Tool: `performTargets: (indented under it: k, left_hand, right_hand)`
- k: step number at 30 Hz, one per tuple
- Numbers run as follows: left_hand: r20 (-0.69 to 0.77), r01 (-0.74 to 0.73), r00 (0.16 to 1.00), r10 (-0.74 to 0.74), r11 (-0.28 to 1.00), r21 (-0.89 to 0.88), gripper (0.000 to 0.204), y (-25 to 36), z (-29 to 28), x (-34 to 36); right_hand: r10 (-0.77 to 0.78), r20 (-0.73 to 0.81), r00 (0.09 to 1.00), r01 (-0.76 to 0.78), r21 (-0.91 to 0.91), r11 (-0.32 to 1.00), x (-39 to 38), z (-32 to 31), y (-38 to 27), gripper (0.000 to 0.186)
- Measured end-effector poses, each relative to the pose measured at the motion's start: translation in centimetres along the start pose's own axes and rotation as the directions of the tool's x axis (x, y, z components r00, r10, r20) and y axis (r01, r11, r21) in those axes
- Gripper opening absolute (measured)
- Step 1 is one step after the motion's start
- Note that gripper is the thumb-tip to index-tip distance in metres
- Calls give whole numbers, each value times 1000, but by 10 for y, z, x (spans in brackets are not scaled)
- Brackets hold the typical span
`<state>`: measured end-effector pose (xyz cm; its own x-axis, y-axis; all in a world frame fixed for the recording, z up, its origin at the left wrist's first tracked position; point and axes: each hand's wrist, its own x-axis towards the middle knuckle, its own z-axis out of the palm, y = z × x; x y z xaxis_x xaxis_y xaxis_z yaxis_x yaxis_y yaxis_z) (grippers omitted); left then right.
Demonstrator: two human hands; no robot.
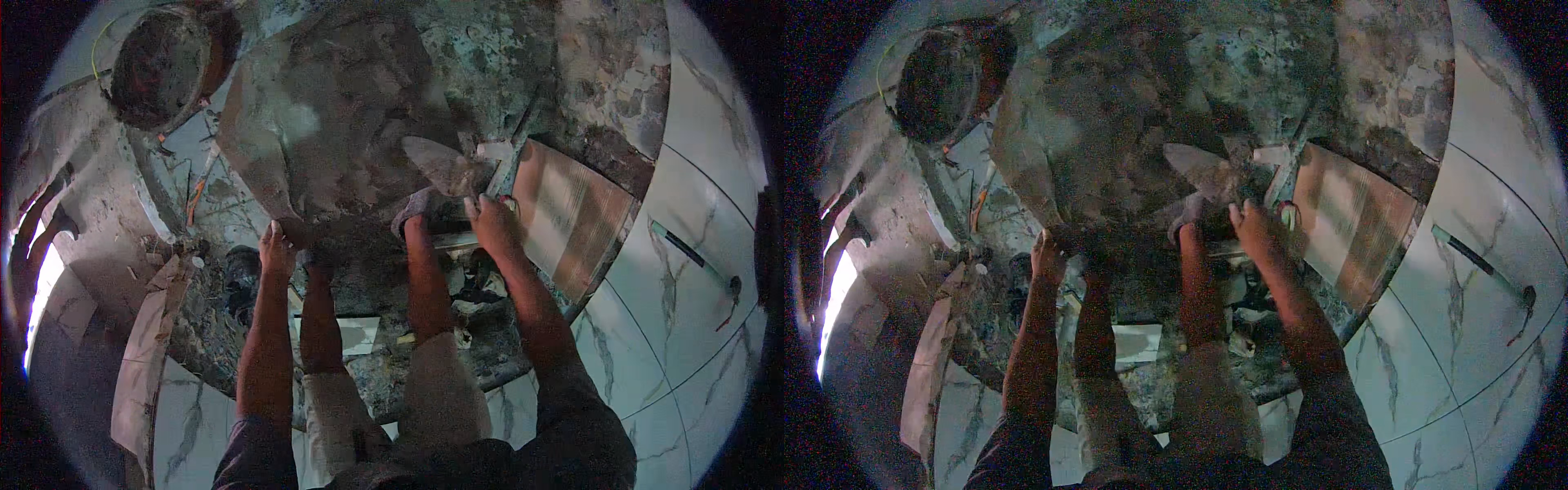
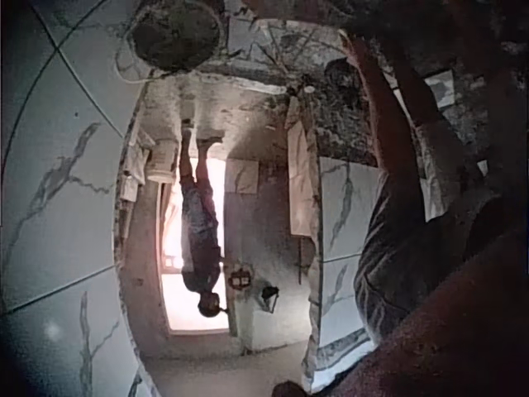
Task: Applying mortar to a tile and preparing to fix it to the wall.
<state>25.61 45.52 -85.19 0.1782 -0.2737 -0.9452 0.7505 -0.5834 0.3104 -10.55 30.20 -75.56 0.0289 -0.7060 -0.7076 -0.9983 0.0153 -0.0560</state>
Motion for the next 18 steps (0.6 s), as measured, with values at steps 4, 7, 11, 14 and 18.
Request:
performTargets:
  k: [4, 7, 11, 14, 18]
  left_hand:
    - [42, -69, 997, 68, 997, 20, 31, -1, 1, -2]
    - [51, -95, 994, 93, 995, 31, 30, 7, 16, -11]
    - [142, -201, 975, 170, 950, 241, 30, 10, -6, -11]
    - [60, -88, 995, 83, 992, 89, 31, 8, 2, -10]
    - [171, -148, 978, 123, 978, 147, 31, 8, -3, -5]
  right_hand:
    - [-50, -73, 996, 48, -35, 998, -2, -2, 12, 46]
    - [-35, -129, 991, 30, -36, 999, -29, 1, -1, 43]
    - [-15, 39, 999, 13, 49, 999, -60, -31, -59, 38]
    - [-109, -12, 994, 108, -60, 992, -33, -33, -68, 36]
    - [-126, 20, 992, 127, -173, 977, 21, -46, -49, 33]
